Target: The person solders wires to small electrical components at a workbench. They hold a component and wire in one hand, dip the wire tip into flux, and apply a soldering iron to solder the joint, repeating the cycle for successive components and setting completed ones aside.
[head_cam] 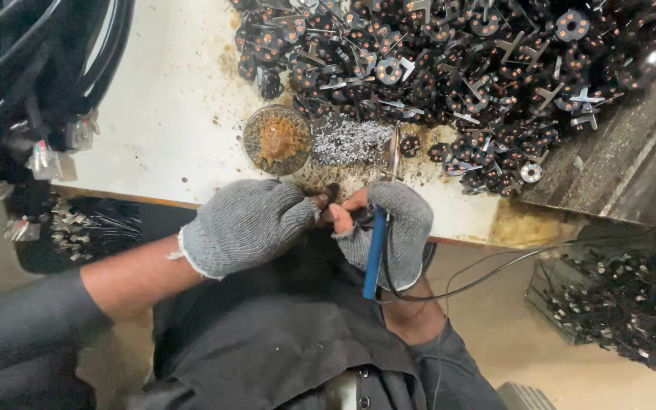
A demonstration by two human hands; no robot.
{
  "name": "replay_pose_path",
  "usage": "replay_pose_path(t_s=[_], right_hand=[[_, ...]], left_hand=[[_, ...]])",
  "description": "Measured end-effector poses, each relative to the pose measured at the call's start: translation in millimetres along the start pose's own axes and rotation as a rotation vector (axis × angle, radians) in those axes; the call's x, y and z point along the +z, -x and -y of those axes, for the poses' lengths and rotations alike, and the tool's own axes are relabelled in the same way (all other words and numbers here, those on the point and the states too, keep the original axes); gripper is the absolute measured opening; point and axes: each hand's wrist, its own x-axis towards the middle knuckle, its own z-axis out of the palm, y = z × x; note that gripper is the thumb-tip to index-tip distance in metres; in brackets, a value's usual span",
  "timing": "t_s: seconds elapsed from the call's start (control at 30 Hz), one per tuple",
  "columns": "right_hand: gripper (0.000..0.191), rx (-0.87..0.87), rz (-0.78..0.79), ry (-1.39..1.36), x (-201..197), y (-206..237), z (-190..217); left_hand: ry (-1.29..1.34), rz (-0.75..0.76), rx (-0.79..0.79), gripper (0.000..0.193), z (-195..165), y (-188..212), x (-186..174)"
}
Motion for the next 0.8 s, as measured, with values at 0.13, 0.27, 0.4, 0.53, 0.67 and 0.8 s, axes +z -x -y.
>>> replay_pose_path(t_s=[0.13,0.27,0.4,0.53,0.67,0.8], right_hand=[[0.023,-0.032,0.005,0.023,-0.2,-7.6,7.8],[0.027,-0.091,0.041,0.053,1.9,-10.7,4.9],[0.035,-0.181,0.015,0.119,6.1,-11.3,2.6],[0.034,-0.143,0.029,0.09,3.3,-15.8,2.4],[0.036,-0.168,0.023,0.091,0.8,-18.7,1.4],[0.035,-0.169,0.01,0.119,3.7,-10.4,-1.7]], left_hand=[[0.021,0.08,-0.011,0.02,-2.1,-3.8,-3.2],[0.016,-0.209,-0.003,0.02,-1.4,-3.2,-30.0],[-0.413,-0.524,-0.231,0.027,21.6,24.4,-88.1],[-0.76,-0.316,-0.555,0.028,53.6,59.0,-123.8],[-0.649,-0.278,-0.594,0.028,85.8,70.1,-108.4],[-0.798,-0.293,-0.462,0.036,96.6,90.3,-92.3]])
